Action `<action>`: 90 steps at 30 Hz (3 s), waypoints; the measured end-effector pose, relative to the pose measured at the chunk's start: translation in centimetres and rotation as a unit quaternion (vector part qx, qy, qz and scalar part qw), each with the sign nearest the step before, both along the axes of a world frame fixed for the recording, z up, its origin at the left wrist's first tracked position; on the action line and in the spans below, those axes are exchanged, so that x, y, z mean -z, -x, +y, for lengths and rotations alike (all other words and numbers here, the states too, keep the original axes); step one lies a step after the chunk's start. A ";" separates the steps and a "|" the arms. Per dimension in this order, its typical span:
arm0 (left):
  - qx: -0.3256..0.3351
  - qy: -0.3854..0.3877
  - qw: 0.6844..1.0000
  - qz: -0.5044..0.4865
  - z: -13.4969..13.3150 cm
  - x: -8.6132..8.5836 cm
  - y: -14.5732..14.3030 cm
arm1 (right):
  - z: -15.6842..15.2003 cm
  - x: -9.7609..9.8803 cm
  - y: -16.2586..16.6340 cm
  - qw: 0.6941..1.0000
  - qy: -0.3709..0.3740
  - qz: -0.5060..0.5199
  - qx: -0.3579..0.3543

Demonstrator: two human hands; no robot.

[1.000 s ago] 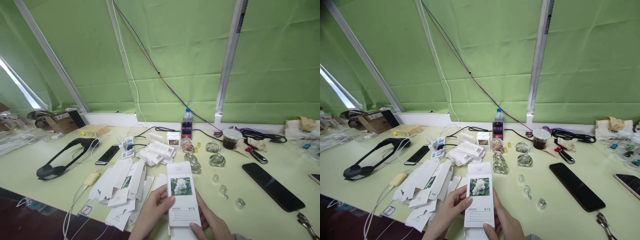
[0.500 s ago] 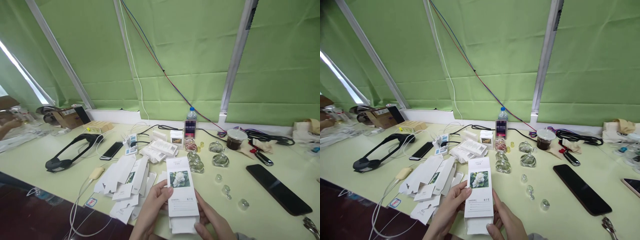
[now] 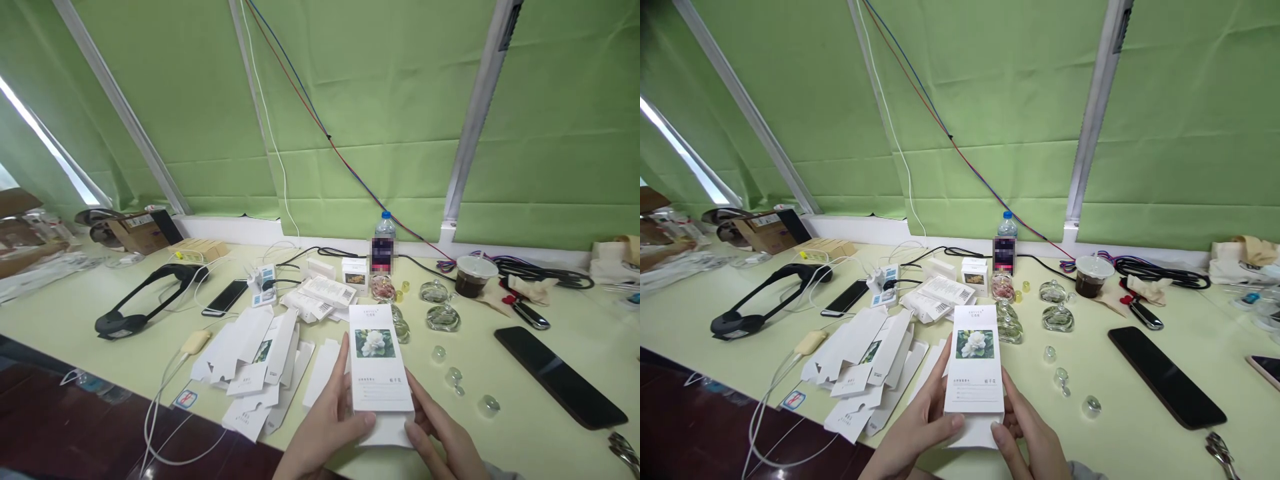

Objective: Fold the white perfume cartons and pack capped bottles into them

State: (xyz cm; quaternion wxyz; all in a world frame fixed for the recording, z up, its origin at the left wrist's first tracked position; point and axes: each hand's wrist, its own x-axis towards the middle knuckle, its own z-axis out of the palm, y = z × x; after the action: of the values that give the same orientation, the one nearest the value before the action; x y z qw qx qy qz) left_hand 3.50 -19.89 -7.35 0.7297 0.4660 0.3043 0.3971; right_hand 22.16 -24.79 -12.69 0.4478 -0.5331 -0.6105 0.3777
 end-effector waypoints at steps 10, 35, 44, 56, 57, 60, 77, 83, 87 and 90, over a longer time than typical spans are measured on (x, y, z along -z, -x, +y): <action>0.033 -0.026 0.999 0.016 0.2 0.2 0.7 | -0.1 -0.3 -0.1 0.998 -0.051 -0.020 0.012; 0.070 0.000 0.995 -0.077 1.7 1.5 1.4 | 0.4 -1.0 -1.8 0.995 -0.100 -0.017 -0.009; 0.019 0.002 0.998 -0.064 1.1 1.3 0.3 | 0.4 0.0 -1.6 0.998 -0.061 0.028 0.021; -0.089 -0.107 0.990 0.027 -0.2 1.1 -1.4 | 0.2 -0.3 -1.5 0.999 -0.024 -0.011 0.028; -0.094 -0.112 0.989 0.037 -0.3 1.1 -1.3 | 0.2 -0.3 -1.5 0.999 -0.028 -0.011 0.029; -0.104 -0.114 0.987 0.048 -0.4 1.1 -1.2 | 0.1 -0.2 -1.5 0.999 -0.040 -0.005 0.022; -0.158 -0.092 0.983 -0.014 -1.2 1.8 -3.1 | -0.5 -1.3 -1.5 0.989 -0.111 -0.022 0.096; -0.153 -0.071 0.985 -0.038 -1.3 1.4 -3.1 | -0.4 -0.3 -1.7 0.993 -0.081 0.031 0.078; -0.117 -0.007 0.989 -0.091 -1.2 1.2 -3.2 | -0.4 -0.1 -2.0 0.996 -0.051 0.053 0.043; -0.120 0.065 0.985 -0.107 -1.2 1.0 -3.5 | -0.4 -0.4 -1.8 0.995 -0.050 0.085 0.031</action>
State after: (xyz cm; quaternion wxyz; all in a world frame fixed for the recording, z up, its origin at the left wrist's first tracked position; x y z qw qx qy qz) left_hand 6.95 -21.06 -8.38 0.7337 0.3323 0.3040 0.5089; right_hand 23.92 -25.14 -12.25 0.5352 -0.4945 -0.5720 0.3765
